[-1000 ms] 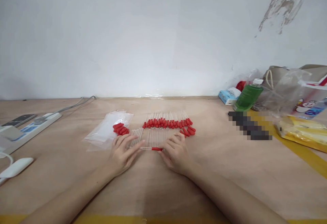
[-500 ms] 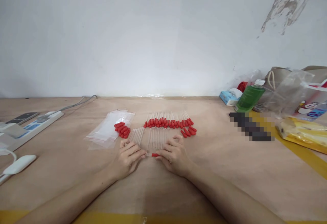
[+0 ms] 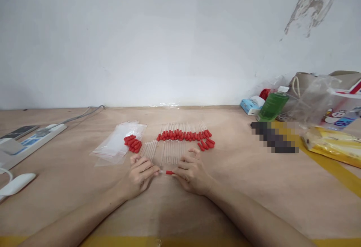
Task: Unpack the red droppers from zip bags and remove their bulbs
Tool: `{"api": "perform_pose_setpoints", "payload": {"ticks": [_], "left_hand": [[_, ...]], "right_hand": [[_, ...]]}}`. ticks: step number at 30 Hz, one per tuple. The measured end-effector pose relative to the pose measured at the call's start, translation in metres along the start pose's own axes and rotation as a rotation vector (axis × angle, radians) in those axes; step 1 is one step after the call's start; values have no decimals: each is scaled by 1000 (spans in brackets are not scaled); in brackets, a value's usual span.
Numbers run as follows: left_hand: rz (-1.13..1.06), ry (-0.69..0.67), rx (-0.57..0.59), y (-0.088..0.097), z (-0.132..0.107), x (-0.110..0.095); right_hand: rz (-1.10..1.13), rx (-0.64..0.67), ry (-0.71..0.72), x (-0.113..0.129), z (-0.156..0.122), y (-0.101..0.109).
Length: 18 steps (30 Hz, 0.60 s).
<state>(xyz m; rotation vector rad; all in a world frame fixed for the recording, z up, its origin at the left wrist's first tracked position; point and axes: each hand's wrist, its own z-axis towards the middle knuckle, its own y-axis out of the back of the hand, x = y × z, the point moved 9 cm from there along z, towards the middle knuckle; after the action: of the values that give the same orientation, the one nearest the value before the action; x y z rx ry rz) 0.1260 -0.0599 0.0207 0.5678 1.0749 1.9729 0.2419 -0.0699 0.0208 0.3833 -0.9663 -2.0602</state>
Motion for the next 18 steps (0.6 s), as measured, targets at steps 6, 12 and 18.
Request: {"api": "perform_pose_setpoints", "payload": {"ticks": [6,12,18], "left_hand": [[-9,-13,-17,-1,-3,2],[-15,232,-214,19,-13,54],[34,368,-231,20,-19,89]], "right_hand": [[41,2,-13,-1,-3,2],[113,-175,-265,-44,-11,21],[171,-406,-523,-107,-25,38]]}}
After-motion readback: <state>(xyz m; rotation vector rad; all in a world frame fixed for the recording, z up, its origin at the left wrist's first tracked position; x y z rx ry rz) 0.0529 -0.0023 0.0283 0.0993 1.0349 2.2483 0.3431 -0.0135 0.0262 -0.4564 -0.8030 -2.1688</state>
